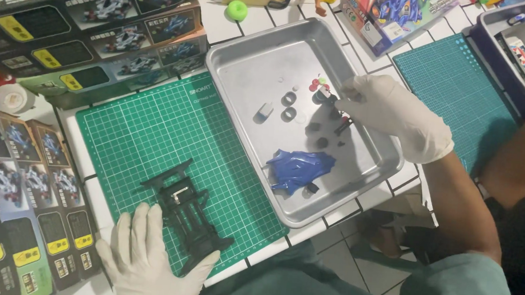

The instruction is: Unbox and assemble a toy car model kit on a cutting mat

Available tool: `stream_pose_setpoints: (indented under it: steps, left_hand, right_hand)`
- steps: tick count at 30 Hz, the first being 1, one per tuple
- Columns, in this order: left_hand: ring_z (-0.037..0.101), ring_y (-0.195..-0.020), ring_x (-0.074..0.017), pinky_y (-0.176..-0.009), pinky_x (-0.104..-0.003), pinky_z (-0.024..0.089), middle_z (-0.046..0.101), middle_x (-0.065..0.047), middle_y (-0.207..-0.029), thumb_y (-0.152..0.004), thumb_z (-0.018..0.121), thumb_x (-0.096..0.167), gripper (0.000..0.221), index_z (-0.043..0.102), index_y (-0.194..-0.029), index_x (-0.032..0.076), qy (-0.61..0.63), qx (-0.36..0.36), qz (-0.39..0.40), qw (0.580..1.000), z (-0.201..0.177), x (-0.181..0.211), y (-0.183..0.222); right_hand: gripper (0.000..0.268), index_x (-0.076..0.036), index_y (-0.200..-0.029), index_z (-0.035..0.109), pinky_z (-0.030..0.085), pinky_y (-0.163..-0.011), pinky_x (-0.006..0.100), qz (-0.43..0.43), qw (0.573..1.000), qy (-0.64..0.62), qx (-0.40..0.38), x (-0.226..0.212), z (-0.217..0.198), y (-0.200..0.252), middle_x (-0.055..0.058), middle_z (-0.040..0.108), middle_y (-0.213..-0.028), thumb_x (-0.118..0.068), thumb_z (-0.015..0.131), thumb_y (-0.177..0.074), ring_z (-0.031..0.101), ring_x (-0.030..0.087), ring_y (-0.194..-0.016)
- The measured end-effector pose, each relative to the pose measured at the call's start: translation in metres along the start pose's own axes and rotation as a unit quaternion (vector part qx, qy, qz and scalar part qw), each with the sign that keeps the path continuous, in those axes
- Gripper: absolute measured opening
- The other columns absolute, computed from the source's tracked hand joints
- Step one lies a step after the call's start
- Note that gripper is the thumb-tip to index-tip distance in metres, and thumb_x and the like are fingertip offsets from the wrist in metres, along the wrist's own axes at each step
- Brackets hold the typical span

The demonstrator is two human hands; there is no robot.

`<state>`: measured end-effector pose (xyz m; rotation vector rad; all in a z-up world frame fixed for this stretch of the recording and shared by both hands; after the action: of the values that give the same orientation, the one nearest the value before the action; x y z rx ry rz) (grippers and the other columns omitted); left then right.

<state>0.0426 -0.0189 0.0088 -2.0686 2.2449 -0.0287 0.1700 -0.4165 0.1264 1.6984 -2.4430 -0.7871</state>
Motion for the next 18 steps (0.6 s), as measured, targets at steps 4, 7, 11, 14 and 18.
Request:
stream_pose_setpoints:
  steps: [4, 7, 11, 14, 18]
  left_hand:
    - [0.047, -0.148, -0.0307, -0.131, -0.059, 0.027, 0.056, -0.005, -0.155, -0.053, 0.05, 0.1, 0.132, 0.056, -0.151, 0.011, 0.016, 0.071, 0.024, 0.997, -0.009, 0.004, -0.001]
    - [0.048, -0.149, -0.0309, -0.129, -0.06, 0.029, 0.058, -0.006, -0.154, -0.051, 0.053, 0.099, 0.131, 0.058, -0.149, 0.011, 0.017, 0.073, 0.024, 0.997, -0.009, 0.004, -0.002]
    - [0.048, -0.148, -0.0313, -0.128, -0.06, 0.029, 0.058, -0.007, -0.154, -0.052, 0.051, 0.099, 0.132, 0.057, -0.149, 0.01, 0.011, 0.069, 0.025, 0.997, -0.011, 0.005, -0.003]
    - [0.049, -0.147, -0.0307, -0.127, -0.06, 0.03, 0.058, -0.006, -0.153, -0.054, 0.05, 0.099, 0.13, 0.057, -0.149, 0.011, 0.005, 0.067, 0.024, 0.997, -0.013, 0.005, -0.003]
    - [0.05, -0.146, -0.0323, -0.127, -0.06, 0.031, 0.06, -0.009, -0.151, -0.055, 0.052, 0.098, 0.128, 0.059, -0.147, 0.008, 0.013, 0.082, 0.028, 0.996, -0.016, 0.007, -0.004]
  right_hand:
    - [0.045, -0.015, -0.139, 0.063, 0.056, -0.096, 0.042, 0.033, 0.999, 0.023, -0.027, 0.015, 0.015, -0.008, 0.011, 0.07, -0.129, -0.035, 0.06, -0.099, 0.07, 0.031, -0.111]
    - [0.058, -0.019, -0.148, 0.057, 0.055, -0.094, 0.047, -0.021, 0.997, 0.071, 0.026, 0.022, 0.031, -0.022, 0.011, 0.071, -0.127, -0.044, 0.06, -0.096, 0.069, 0.031, -0.111]
    - [0.04, -0.017, -0.124, 0.07, 0.056, -0.081, 0.051, -0.045, 0.99, 0.103, 0.081, 0.029, 0.051, -0.045, 0.012, 0.071, -0.112, -0.043, 0.055, -0.098, 0.068, 0.036, -0.1]
    - [0.028, -0.016, -0.114, 0.072, 0.055, -0.08, 0.048, -0.064, 0.989, 0.052, 0.119, 0.024, 0.053, -0.048, 0.008, 0.07, -0.111, -0.034, 0.059, -0.097, 0.068, 0.033, -0.096]
    - [0.021, -0.018, -0.113, 0.075, 0.051, -0.087, 0.035, -0.045, 0.989, -0.139, 0.023, -0.014, 0.028, -0.008, 0.0, 0.073, -0.108, -0.023, 0.069, -0.093, 0.065, 0.018, -0.093]
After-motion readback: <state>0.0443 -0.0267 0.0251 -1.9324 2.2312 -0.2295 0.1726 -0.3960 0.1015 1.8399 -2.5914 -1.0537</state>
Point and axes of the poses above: each hand's wrist, its own y-axis away from the middle knuckle, its own z-axis out of the palm, x = y × z, the point moved 3 cm from there along -y, towards the middle knuckle
